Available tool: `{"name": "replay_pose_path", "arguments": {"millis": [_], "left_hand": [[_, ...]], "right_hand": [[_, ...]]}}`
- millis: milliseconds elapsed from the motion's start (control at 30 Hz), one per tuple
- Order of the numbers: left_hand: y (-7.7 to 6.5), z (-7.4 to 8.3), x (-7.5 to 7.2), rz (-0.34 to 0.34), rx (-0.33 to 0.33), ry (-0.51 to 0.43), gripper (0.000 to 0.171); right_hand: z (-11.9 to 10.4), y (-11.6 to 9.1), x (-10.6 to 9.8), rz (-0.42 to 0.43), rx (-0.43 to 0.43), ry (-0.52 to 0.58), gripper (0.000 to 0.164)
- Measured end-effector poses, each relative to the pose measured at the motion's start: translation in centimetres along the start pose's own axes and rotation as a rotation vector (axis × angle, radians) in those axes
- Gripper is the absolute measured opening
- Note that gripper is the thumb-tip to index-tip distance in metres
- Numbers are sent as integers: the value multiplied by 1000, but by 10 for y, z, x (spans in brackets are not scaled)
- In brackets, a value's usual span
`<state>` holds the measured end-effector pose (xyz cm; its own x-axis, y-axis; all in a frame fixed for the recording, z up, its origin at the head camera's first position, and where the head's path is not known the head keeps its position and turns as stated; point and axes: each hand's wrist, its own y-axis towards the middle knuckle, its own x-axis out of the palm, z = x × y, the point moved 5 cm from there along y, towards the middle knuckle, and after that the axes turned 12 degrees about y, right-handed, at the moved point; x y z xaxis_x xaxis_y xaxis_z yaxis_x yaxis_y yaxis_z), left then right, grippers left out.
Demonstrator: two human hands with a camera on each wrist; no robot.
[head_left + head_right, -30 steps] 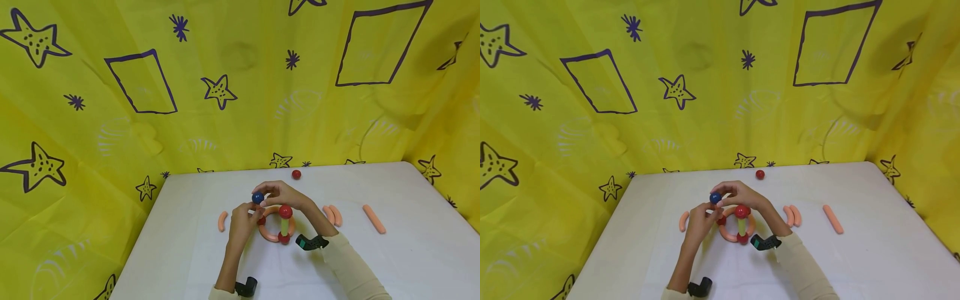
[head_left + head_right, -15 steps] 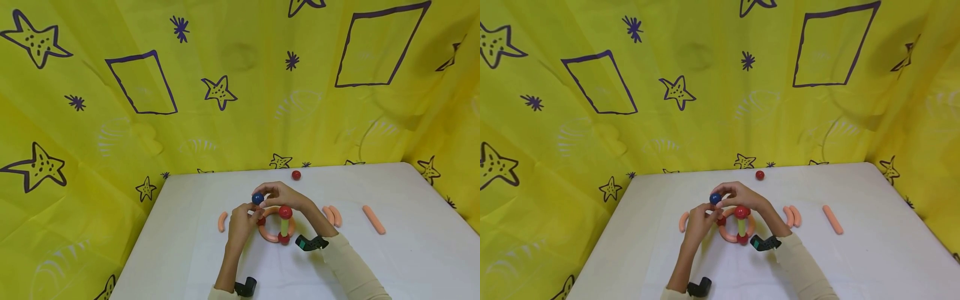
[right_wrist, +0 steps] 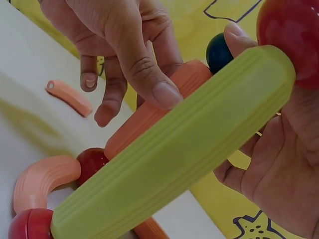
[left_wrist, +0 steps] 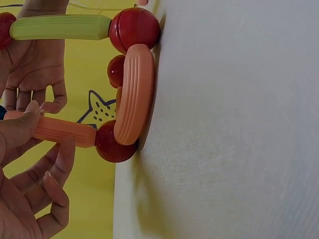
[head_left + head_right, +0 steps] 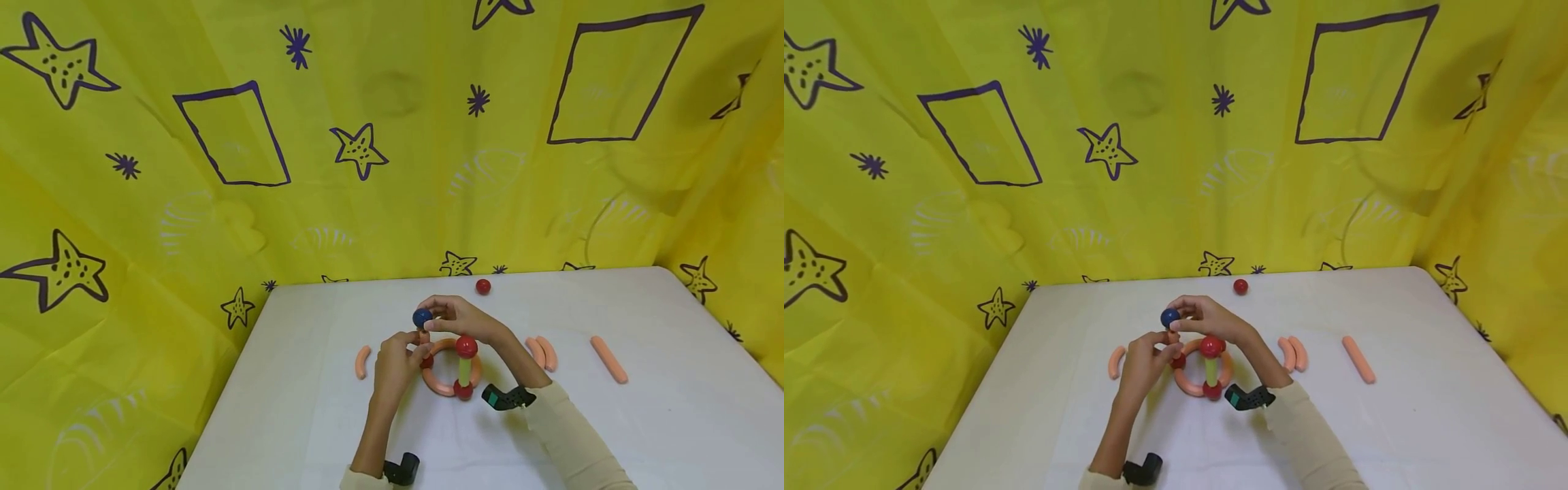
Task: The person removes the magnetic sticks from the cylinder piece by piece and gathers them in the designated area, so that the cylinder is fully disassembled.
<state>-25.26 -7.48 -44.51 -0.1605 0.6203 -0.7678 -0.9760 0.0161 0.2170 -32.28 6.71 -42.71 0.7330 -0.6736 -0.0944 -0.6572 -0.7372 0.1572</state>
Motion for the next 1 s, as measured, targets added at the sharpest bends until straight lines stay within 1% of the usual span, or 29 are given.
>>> {"name": "replay_pose_path", "arguments": {"millis": [167,267,400,567,633,733,867,1000], "left_hand": [[1,0,-1,6,-3,10,12],[0,0,-1,9,1,26,15],[-1,-1,0,8,0,45,22],[-1,0,1,2,-2,53,20],[0,0,1,4,-3,57,19],[0,0,2,6,-12,62,18],[1,0,3,5,-18,54,20],[0,-1,3,12,-11,52,20]], "right_hand": [[1,1,-1,16,-5,25,34],[3,0,-3,42,-15,32,34],[6,-4,-9,101,-25,41,34],[11,-12,-21,191,-36,50,37],[12,-15,-27,244,-24,49,39],[16,-20,-39,353,18,4,43],[25,-30,-56,529,111,-79,48],[36,-42,-73,681,201,-130,49]]}}
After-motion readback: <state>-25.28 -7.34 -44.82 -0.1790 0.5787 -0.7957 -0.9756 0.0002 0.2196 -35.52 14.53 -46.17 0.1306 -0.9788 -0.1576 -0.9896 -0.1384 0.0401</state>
